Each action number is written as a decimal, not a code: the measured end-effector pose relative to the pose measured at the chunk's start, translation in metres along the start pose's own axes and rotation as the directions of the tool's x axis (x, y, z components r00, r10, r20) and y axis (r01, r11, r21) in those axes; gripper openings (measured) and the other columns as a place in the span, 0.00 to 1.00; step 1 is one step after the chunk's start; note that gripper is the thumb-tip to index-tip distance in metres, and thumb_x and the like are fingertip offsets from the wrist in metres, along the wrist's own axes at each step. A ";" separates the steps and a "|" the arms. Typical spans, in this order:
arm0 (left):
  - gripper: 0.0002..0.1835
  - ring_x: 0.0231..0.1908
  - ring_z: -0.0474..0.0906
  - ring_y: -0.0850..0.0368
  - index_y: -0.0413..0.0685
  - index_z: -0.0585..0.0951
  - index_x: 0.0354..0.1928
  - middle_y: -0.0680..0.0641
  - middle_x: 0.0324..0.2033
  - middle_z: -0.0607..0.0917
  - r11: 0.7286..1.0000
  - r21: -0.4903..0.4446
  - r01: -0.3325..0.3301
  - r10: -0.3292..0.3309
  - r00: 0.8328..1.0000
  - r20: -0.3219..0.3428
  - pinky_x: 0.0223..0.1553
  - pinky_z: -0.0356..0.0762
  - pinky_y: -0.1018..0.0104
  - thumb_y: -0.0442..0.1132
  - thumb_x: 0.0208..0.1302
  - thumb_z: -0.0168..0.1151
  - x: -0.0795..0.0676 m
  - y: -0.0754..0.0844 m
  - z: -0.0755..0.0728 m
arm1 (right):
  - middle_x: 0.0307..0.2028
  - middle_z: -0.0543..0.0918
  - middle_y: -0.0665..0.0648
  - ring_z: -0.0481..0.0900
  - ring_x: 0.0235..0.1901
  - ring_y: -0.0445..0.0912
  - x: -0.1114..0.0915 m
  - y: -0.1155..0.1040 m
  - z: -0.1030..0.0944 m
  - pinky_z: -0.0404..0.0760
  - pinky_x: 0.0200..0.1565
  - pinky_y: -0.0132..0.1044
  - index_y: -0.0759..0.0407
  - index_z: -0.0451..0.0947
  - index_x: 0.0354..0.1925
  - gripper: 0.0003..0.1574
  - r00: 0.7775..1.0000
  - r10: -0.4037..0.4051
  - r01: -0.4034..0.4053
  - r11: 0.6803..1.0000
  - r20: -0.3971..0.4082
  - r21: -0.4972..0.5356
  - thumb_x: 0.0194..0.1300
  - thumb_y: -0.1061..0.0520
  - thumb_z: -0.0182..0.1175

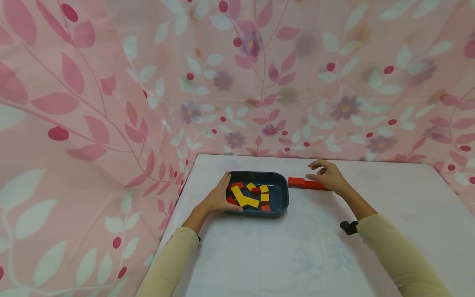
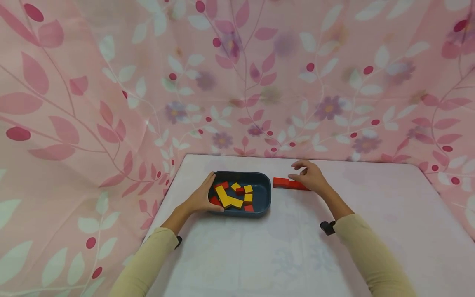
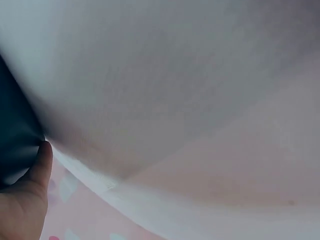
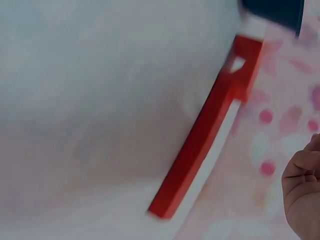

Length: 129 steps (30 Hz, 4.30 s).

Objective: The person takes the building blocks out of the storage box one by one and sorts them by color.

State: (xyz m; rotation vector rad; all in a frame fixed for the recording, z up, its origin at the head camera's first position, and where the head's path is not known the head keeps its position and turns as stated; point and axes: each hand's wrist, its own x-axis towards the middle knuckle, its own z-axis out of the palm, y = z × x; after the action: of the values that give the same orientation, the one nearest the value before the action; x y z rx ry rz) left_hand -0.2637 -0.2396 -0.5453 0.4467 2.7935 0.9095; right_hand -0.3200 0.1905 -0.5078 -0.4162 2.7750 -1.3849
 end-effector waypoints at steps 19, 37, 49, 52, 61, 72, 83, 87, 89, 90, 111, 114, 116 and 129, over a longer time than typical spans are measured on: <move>0.72 0.79 0.41 0.50 0.50 0.40 0.79 0.53 0.80 0.36 0.999 -0.024 -0.023 0.023 1.000 0.006 0.74 0.51 0.43 0.66 0.41 0.77 0.000 -0.005 0.004 | 0.47 0.84 0.61 0.77 0.36 0.50 0.040 -0.063 0.101 0.81 0.39 0.30 0.60 0.82 0.50 0.21 0.973 -0.136 0.109 0.983 0.185 0.146 0.60 0.55 0.71; 0.69 0.78 0.46 0.45 0.53 0.43 0.80 0.51 0.80 0.38 0.999 -0.026 -0.033 0.033 0.999 -0.019 0.71 0.57 0.38 0.63 0.43 0.78 0.002 -0.005 0.003 | 0.47 0.87 0.58 0.80 0.34 0.44 0.054 -0.081 0.169 0.82 0.37 0.32 0.59 0.83 0.55 0.23 0.943 -0.196 0.179 0.980 0.270 0.087 0.61 0.56 0.70; 0.71 0.78 0.46 0.46 0.53 0.43 0.80 0.50 0.80 0.37 0.999 -0.013 -0.043 0.043 0.999 -0.011 0.72 0.56 0.41 0.72 0.41 0.73 0.000 -0.007 0.002 | 0.50 0.86 0.60 0.81 0.41 0.47 0.058 -0.092 0.198 0.84 0.46 0.39 0.55 0.80 0.60 0.28 0.946 -0.178 0.179 0.984 0.271 0.022 0.61 0.56 0.70; 0.71 0.78 0.45 0.46 0.54 0.43 0.80 0.54 0.79 0.35 0.999 -0.010 -0.044 0.044 0.999 -0.008 0.73 0.56 0.41 0.72 0.41 0.73 0.000 -0.006 0.002 | 0.53 0.85 0.59 0.81 0.39 0.46 0.059 -0.090 0.203 0.85 0.45 0.38 0.54 0.79 0.60 0.28 0.949 -0.167 0.171 0.985 0.267 0.007 0.61 0.56 0.70; 0.70 0.77 0.47 0.45 0.59 0.44 0.80 0.55 0.79 0.36 0.999 -0.016 -0.036 0.036 0.999 -0.012 0.71 0.58 0.39 0.74 0.39 0.73 -0.001 -0.006 0.004 | 0.47 0.86 0.55 0.76 0.30 0.42 0.058 -0.092 0.208 0.77 0.32 0.32 0.50 0.79 0.61 0.26 0.960 -0.086 0.100 0.994 0.265 -0.037 0.64 0.57 0.67; 0.68 0.77 0.48 0.43 0.61 0.46 0.79 0.54 0.79 0.36 0.999 -0.010 -0.030 0.030 0.999 -0.010 0.70 0.59 0.37 0.72 0.41 0.73 0.001 -0.006 0.005 | 0.58 0.82 0.55 0.79 0.53 0.52 0.056 -0.092 0.213 0.76 0.57 0.56 0.47 0.80 0.59 0.28 0.962 -0.045 0.096 0.979 0.268 -0.179 0.61 0.52 0.70; 0.67 0.76 0.51 0.44 0.61 0.48 0.79 0.49 0.80 0.39 0.999 0.011 -0.042 0.042 0.999 -0.027 0.69 0.61 0.39 0.73 0.41 0.73 0.000 -0.005 0.003 | 0.57 0.82 0.54 0.79 0.54 0.51 0.054 -0.094 0.222 0.78 0.55 0.54 0.48 0.78 0.61 0.31 0.976 -0.041 0.101 0.956 0.216 -0.275 0.59 0.49 0.70; 0.67 0.76 0.51 0.44 0.61 0.48 0.79 0.50 0.80 0.38 0.999 0.011 -0.046 0.047 0.999 -0.026 0.69 0.62 0.39 0.73 0.40 0.72 0.000 -0.006 0.004 | 0.55 0.82 0.52 0.79 0.52 0.49 0.054 -0.095 0.225 0.79 0.54 0.51 0.48 0.78 0.61 0.31 0.974 -0.023 0.099 0.937 0.224 -0.336 0.60 0.48 0.70; 0.67 0.76 0.52 0.43 0.61 0.49 0.79 0.51 0.80 0.38 0.999 0.003 -0.050 0.050 0.998 -0.028 0.69 0.62 0.38 0.73 0.40 0.73 -0.001 -0.006 0.005 | 0.53 0.82 0.52 0.80 0.50 0.48 0.054 -0.095 0.227 0.80 0.52 0.50 0.49 0.80 0.60 0.29 0.974 -0.028 0.110 0.926 0.225 -0.362 0.60 0.48 0.70; 0.67 0.76 0.52 0.43 0.61 0.49 0.79 0.52 0.80 0.37 0.999 -0.002 -0.052 0.052 0.998 -0.030 0.69 0.62 0.38 0.73 0.40 0.73 -0.001 -0.006 0.005 | 0.51 0.83 0.52 0.79 0.48 0.47 0.053 -0.095 0.227 0.80 0.50 0.49 0.49 0.81 0.59 0.28 0.974 -0.034 0.118 0.921 0.225 -0.372 0.60 0.48 0.70; 0.67 0.76 0.51 0.44 0.58 0.47 0.79 0.51 0.80 0.39 0.999 0.000 -0.034 0.034 0.999 -0.029 0.70 0.60 0.39 0.69 0.41 0.75 -0.003 -0.001 0.003 | 0.47 0.76 0.53 0.74 0.37 0.44 0.044 -0.096 0.223 0.80 0.46 0.38 0.55 0.80 0.57 0.21 0.966 -0.089 0.178 0.912 0.244 -0.370 0.67 0.51 0.64; 0.68 0.76 0.51 0.44 0.58 0.47 0.79 0.50 0.80 0.39 0.999 -0.007 -0.033 0.033 0.999 -0.031 0.70 0.60 0.38 0.69 0.41 0.75 -0.003 -0.001 0.002 | 0.47 0.75 0.53 0.74 0.38 0.45 0.043 -0.096 0.223 0.79 0.47 0.37 0.56 0.79 0.57 0.21 0.966 -0.095 0.178 0.920 0.241 -0.350 0.67 0.52 0.63; 0.69 0.76 0.51 0.44 0.58 0.46 0.79 0.51 0.80 0.39 0.999 -0.007 -0.038 0.038 0.999 -0.029 0.70 0.61 0.38 0.71 0.40 0.74 -0.002 -0.002 0.003 | 0.47 0.74 0.53 0.74 0.38 0.45 0.043 -0.095 0.222 0.79 0.47 0.38 0.56 0.79 0.57 0.21 0.966 -0.094 0.174 0.927 0.242 -0.333 0.67 0.53 0.63; 0.69 0.76 0.51 0.44 0.57 0.46 0.79 0.52 0.80 0.40 0.999 0.001 -0.043 0.043 0.998 -0.049 0.70 0.60 0.39 0.72 0.40 0.74 -0.003 -0.008 0.003 | 0.45 0.75 0.56 0.74 0.41 0.47 0.047 -0.094 0.211 0.79 0.52 0.42 0.62 0.80 0.54 0.20 0.944 -0.182 0.256 0.929 0.274 -0.266 0.66 0.55 0.65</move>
State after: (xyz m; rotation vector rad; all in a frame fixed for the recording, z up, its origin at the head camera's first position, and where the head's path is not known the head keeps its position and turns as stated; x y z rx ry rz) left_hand -0.2620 -0.2455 -0.5526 0.4935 2.8384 0.9418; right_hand -0.3163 -0.0394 -0.5571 -0.8690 2.7943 -0.8615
